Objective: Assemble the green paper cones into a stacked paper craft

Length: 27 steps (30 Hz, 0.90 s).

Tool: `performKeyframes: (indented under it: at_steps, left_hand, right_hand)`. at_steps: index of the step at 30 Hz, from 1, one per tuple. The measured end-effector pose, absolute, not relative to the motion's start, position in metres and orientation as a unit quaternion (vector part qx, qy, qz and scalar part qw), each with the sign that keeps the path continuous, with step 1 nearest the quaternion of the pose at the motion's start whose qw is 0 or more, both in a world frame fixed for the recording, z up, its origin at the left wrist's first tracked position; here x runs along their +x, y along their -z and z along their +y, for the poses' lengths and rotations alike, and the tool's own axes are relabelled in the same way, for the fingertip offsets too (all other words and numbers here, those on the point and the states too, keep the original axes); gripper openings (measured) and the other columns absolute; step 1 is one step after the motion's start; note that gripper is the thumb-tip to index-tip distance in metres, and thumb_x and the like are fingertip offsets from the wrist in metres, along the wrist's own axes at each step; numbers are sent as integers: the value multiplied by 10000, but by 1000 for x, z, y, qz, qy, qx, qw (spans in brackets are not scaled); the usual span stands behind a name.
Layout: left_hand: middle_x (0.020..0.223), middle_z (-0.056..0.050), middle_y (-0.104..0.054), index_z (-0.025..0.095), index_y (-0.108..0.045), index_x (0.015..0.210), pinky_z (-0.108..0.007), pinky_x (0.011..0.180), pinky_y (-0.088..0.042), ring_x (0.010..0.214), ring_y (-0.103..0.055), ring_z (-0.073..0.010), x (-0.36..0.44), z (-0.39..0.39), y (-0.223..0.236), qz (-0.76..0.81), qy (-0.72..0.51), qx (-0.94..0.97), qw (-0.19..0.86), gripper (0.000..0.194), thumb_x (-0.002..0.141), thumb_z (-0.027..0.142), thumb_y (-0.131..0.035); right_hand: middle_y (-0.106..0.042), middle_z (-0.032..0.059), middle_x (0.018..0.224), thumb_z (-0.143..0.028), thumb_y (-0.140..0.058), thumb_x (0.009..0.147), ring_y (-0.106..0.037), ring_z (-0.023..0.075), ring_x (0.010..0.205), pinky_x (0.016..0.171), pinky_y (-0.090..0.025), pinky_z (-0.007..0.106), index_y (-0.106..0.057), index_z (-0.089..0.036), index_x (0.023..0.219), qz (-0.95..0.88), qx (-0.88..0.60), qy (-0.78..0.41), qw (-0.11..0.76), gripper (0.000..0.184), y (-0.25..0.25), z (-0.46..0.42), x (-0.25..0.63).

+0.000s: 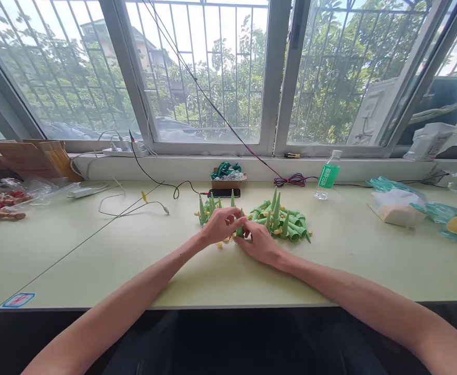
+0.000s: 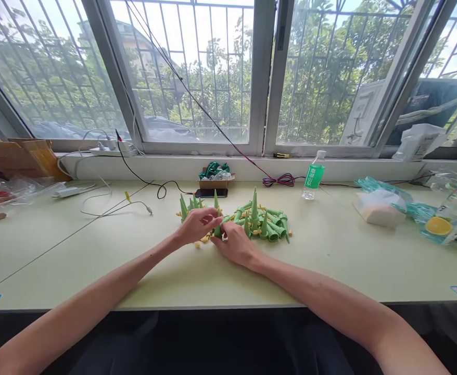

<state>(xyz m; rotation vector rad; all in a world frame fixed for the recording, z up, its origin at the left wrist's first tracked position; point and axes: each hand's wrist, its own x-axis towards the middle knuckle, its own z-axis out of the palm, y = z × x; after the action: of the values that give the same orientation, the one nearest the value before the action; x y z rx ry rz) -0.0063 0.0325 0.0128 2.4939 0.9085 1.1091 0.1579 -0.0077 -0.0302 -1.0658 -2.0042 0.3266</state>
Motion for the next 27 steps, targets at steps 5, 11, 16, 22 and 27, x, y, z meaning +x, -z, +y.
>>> performKeyframes:
  at_steps: [5, 11, 16, 22, 27]
  left_hand:
    - [561, 33, -522, 163, -483, 651, -176, 464, -386, 474, -433, -64, 0, 33, -11, 310, -395, 850, 160, 335, 903, 384, -507]
    - [526, 44, -493, 189, -406, 686, -175, 413, -325, 419, -426, -63, -16, 40, -27, 344, -510, 783, 98, 326, 937, 391, -455]
    - [502, 49, -504, 194, -401, 687, -186, 458, -343, 410, -423, -64, -25, 40, -30, 343, -514, 786, -19, 314, 948, 363, -440]
    - [493, 62, -414, 197, -413, 709, -196, 457, -295, 420, -327, -70, -23, 42, -22, 332, -465, 820, -43, 288, 956, 345, -411]
    - [504, 66, -368, 200, -388, 703, -198, 460, -276, 434, -290, -73, -22, 42, -18, 325, -452, 830, -27, 295, 956, 352, -402]
  right_hand:
    - [-568, 4, 718, -336, -655, 818, -503, 132, 640, 629, -413, 270, -519, -177, 735, -783, -431, -152, 421, 226, 31, -5, 158]
    - [-604, 25, 812, -253, -618, 842, -537, 145, 713, 688, -448, 283, -570, -167, 920, -800, -399, -126, 431, 125, 35, -8, 159]
    - [-636, 85, 1032, -263, -586, 895, -545, 208, 988, 881, -460, 359, -608, -182, 1012, -858, -315, -87, 397, 144, 30, -21, 154]
    - [-575, 97, 1295, -339, -532, 947, -431, 258, 1242, 1032, -376, 455, -584, -214, 1185, -924, -230, -53, 300, 273, 21, -32, 147]
    - [-602, 98, 1261, -319, -504, 964, -436, 257, 1252, 1024, -371, 461, -611, -214, 1130, -929, -245, -49, 273, 223, 23, -31, 148]
